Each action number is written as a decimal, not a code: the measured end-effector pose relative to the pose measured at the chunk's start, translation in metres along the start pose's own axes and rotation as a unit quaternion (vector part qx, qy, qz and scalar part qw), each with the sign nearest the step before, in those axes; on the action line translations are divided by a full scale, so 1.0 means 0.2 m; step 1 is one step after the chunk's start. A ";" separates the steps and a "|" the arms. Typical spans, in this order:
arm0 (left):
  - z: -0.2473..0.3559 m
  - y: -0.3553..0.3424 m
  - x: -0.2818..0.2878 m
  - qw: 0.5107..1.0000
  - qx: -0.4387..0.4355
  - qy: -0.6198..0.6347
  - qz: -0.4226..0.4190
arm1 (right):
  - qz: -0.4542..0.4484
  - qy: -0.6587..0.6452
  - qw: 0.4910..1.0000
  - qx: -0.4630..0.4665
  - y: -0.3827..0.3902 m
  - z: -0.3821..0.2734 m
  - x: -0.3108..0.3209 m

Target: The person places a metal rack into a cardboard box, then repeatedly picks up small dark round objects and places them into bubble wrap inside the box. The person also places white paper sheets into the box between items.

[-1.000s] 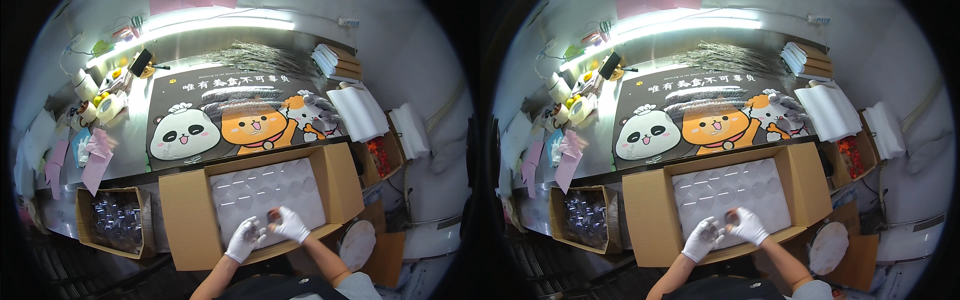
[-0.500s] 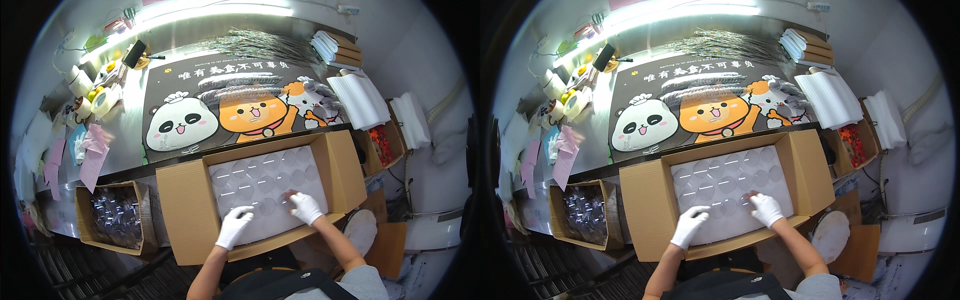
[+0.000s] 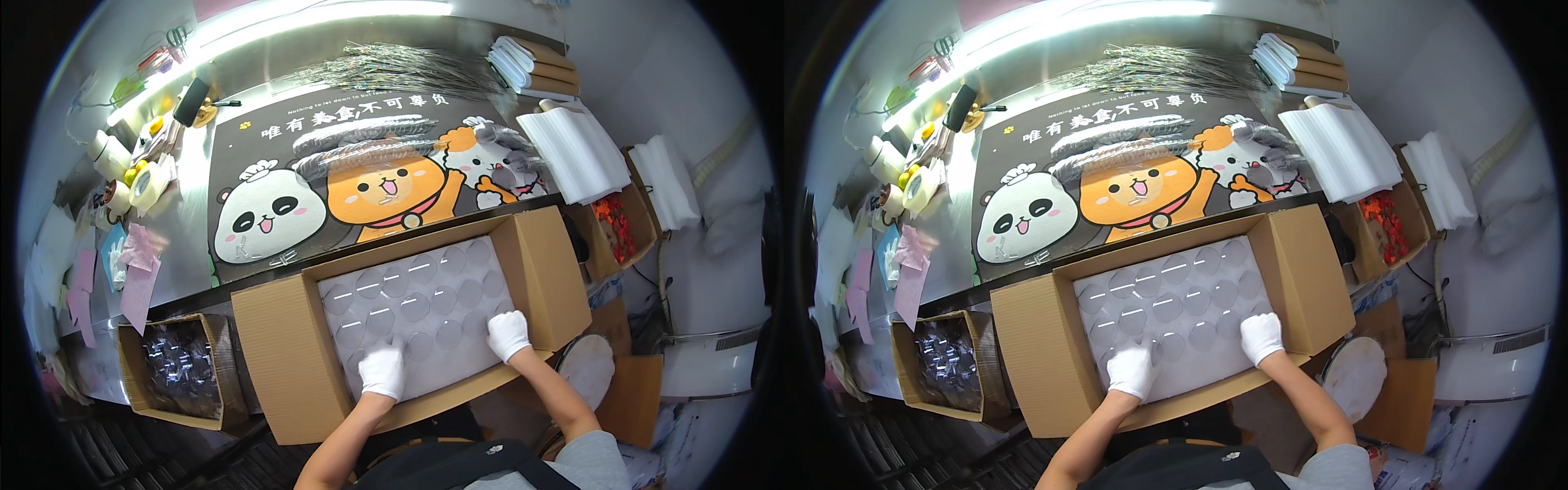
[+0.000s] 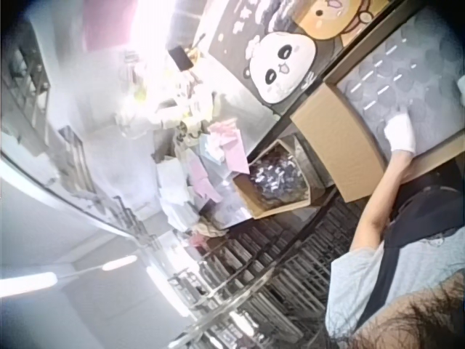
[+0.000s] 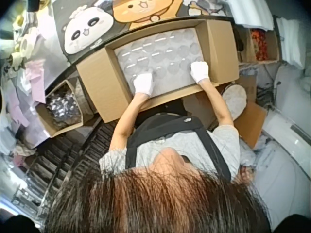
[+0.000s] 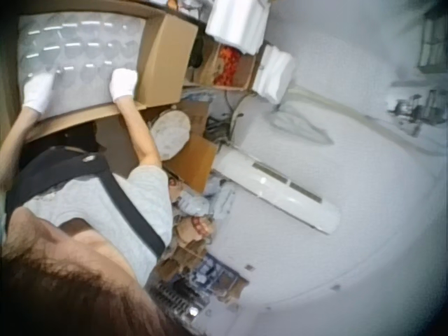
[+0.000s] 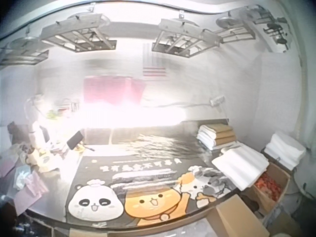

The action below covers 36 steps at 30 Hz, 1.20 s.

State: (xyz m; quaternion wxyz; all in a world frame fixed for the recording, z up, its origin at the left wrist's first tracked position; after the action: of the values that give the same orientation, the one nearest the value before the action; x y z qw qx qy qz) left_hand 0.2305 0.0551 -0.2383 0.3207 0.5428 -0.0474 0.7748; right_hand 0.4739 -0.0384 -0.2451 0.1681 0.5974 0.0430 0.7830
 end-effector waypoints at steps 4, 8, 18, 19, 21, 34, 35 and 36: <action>0.01 0.11 -0.07 0.864 0.131 0.469 -0.131 | 0.010 -0.325 0.937 0.126 0.07 -0.29 0.27; -0.03 0.19 -0.14 0.688 0.173 0.690 -0.143 | 0.083 -0.492 0.848 0.177 0.17 -0.70 0.46; -0.08 0.31 -0.28 0.649 0.194 0.725 -0.122 | 0.024 -0.421 0.896 0.140 0.21 -0.76 0.34; -0.07 0.31 -0.26 0.688 0.191 0.683 -0.156 | 0.015 -0.440 0.892 0.103 0.18 -0.69 0.35; -0.18 0.27 -0.07 0.764 0.144 0.627 -0.044 | -0.025 -0.448 0.893 -0.044 0.14 -0.58 0.33; -0.24 0.33 0.32 0.906 -0.011 0.421 0.045 | -0.068 -0.233 0.955 0.169 0.24 -0.48 0.08; -0.20 0.34 0.24 0.940 -0.022 0.342 -0.001 | -0.038 -0.229 0.957 0.172 0.26 -0.37 0.05; -0.16 0.36 0.16 0.966 -0.024 0.253 -0.052 | -0.017 -0.213 0.963 0.163 0.27 -0.27 0.02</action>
State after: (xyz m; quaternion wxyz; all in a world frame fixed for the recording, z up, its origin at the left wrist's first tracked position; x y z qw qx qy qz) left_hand 0.1587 0.0267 -0.2047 0.3749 0.3229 0.0444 0.8678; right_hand 0.4102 -0.0799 -0.2431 0.0867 0.7687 0.1434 0.6173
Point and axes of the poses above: each hand's wrist, its own y-axis away from the middle knuckle, its own x-axis out of the back of the hand, z = x × y, the point moved 7 cm from there along -y, towards the middle knuckle, and after that the axes turned 5 degrees about x, right-handed, at the moved point
